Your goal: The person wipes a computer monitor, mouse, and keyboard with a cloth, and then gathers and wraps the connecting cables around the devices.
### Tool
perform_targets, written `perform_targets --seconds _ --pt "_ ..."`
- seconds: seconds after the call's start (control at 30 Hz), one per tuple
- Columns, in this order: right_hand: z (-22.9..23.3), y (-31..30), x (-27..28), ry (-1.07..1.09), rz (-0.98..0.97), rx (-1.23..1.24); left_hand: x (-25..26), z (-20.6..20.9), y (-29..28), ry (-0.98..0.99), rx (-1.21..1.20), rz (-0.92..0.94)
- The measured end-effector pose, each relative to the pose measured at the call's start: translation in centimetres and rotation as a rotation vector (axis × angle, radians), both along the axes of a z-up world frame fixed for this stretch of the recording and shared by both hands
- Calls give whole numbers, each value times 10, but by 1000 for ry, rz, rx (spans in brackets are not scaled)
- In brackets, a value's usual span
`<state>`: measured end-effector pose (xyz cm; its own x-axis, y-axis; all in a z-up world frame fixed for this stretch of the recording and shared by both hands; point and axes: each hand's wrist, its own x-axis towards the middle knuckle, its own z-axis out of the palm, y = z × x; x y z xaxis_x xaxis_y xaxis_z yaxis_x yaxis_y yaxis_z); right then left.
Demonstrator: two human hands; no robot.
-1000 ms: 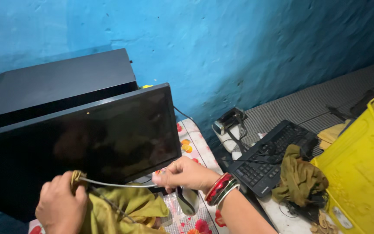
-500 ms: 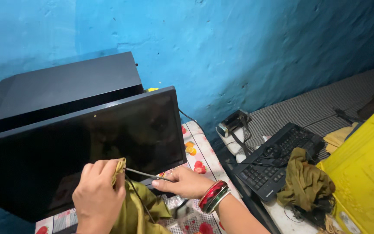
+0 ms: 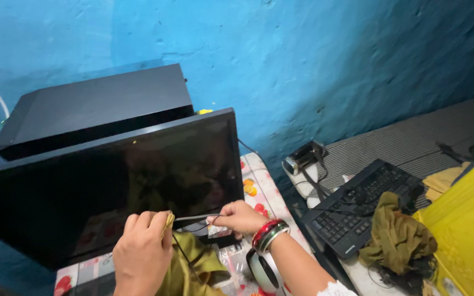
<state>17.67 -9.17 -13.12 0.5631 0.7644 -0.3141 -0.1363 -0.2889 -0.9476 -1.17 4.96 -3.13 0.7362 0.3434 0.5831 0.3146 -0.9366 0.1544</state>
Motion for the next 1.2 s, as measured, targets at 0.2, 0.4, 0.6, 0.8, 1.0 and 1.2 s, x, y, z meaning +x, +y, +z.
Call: perform_targets --seconds 0.2,0.4,0.6,0.8,1.0,1.2 --pt "-6 19 -11 -282 191 177 -1 -7 7 13 71 -41" --pt "21 28 -41 -571 267 270 9 -19 2 134 162 -132" --pt "45 1 -33 -552 116 -15 1 -34 26 212 182 6" --pt "28 -38 -11 -545 -25 -217 -14 -67 59 258 135 141" --pt "15 -41 -10 -773 -12 -524 -20 -73 58 244 118 164" --pt "43 10 -69 -983 113 -259 -1 -45 14 127 235 -36"
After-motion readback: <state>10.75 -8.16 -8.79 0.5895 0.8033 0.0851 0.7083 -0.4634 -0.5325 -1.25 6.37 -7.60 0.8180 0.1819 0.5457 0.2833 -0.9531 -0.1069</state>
